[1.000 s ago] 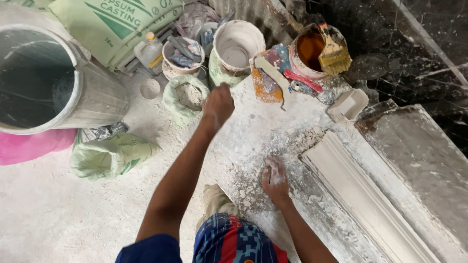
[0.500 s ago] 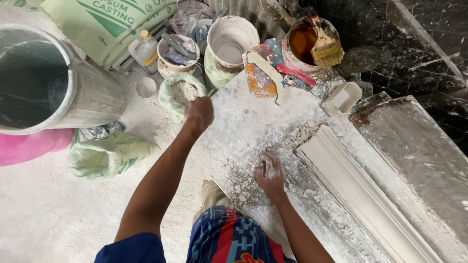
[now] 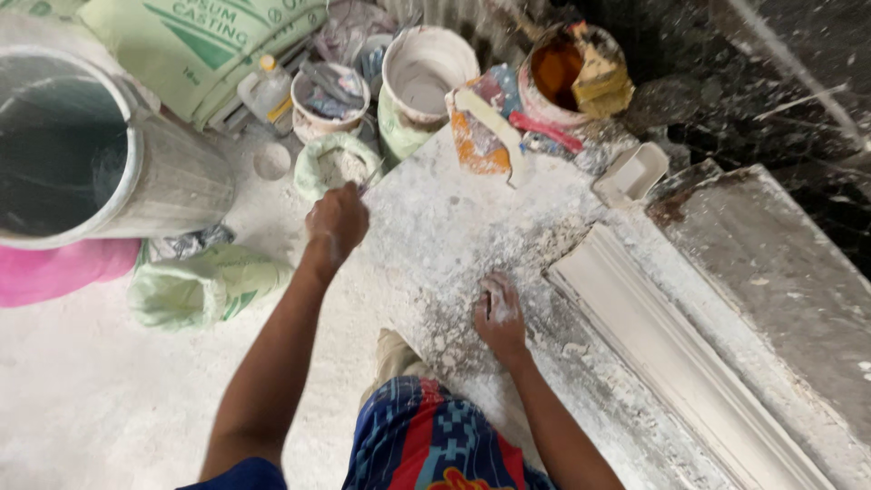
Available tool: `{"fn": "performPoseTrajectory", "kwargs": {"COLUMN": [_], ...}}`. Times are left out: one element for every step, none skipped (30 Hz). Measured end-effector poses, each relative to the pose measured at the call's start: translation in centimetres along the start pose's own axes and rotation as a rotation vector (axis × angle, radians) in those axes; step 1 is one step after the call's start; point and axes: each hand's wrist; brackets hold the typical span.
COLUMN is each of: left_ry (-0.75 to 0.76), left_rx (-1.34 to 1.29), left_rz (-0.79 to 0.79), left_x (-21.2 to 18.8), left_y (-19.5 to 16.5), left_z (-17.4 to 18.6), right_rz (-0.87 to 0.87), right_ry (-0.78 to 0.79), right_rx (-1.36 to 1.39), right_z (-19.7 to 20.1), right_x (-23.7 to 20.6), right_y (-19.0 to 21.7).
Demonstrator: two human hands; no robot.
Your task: The person scrapes excess gypsum material from a long decorative molding using a small metal scraper. They repeatedly scrape along the length of the piece, removing loose powder and smoothing the surface. The person occasionally pauses to reposition the scraper or adjust their grip.
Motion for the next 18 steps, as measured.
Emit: {"fn": "performPoseTrajectory", "kwargs": {"left_ry": [0.034, 0.044, 0.053, 0.067, -0.005, -0.081, -0.128, -0.168, -0.157, -0.141, -0.125, -0.135, -0.138, -0.155, -0.172, 0.029, 0.234, 0.317], "left_rx": [-0.058, -0.034, -0.01, 0.017, 0.13, 0.245, 0.213, 0.181, 0.113, 0.045, -0.027, -0.187, -0.351, -0.405, -0.463, -0.563, -0.652, -0.774], "left_rz": [0.02, 0.073, 0.125, 0.174, 0.233, 0.278, 0.236, 0.188, 0.118, 0.047, -0.026, -0.228, -0.425, -0.582, -0.737, -0.674, -0.6, -0.654], "left_x": [-0.4, -0.7, -1.3, -2.1, -2.8, -3.4, -4.3, -5.1, -5.9, -7.1, -8.4, -9.5, -10.7, -12.2, -13.6, -15.1, -17.0, -18.8], "left_y": [0.2, 0.4, 0.8, 1.1, 1.6, 2.1, 2.5, 2.4, 1.8, 1.0, -0.6, -2.7, -4.7, -6.8, -8.8, -10.1, -11.4, -12.8], "left_z": [-0.4, -0.9, -1.6, -2.4, -3.0, -3.5, -4.0, -4.5, -5.1, -6.0, -7.0, -8.2, -9.5, -11.1, -12.6, -14.0, -15.5, -16.9], "right_rz": [0.0, -0.03, -0.06, -0.094, -0.102, -0.115, -0.13, -0.041, 0.038, 0.115, -0.263, -0.634, -0.993, -0.99, -0.983, -0.973, -0.959, -0.925], "right_ry": [0.003, 0.028, 0.053, 0.078, 0.056, 0.028, -0.008, 0.04, 0.103, 0.172, 0.269, 0.35, 0.415, 0.468, 0.522, 0.578, 0.39, 0.204], "right_rx": [-0.004, 0.042, 0.086, 0.129, 0.138, 0.139, 0.131, -0.031, -0.19, -0.348, -0.16, 0.044, 0.272, 0.261, 0.252, 0.244, 0.483, 0.708], "right_z": [0.0, 0.0, 0.2, 0.5, 0.9, 1.5, 2.0, 2.5, 3.2, 3.8, 4.4, 4.9, 5.5, 6.2, 6.9, 7.8, 8.9, 10.2], "right_x": [-0.1, -0.4, -0.7, -1.1, -1.9, -2.8, -3.6, -4.4, -5.5, -6.6, -7.4, -8.1, -8.8, -9.5, -9.9, -10.2, -10.4, -10.7], "right_y": [0.0, 0.0, 0.0, -0.1, 0.0, 0.0, -0.3, -0.6, -0.9, -1.1, -1.3, -1.3, -1.4, -1.3, -1.1, -0.9, -0.7, -0.3]}}
Point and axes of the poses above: each hand's wrist, its own x-axis towards the middle knuckle, its own z-axis out of the back of the hand, y = z × x, and after that the axes turned 13 degrees about z, right-handed
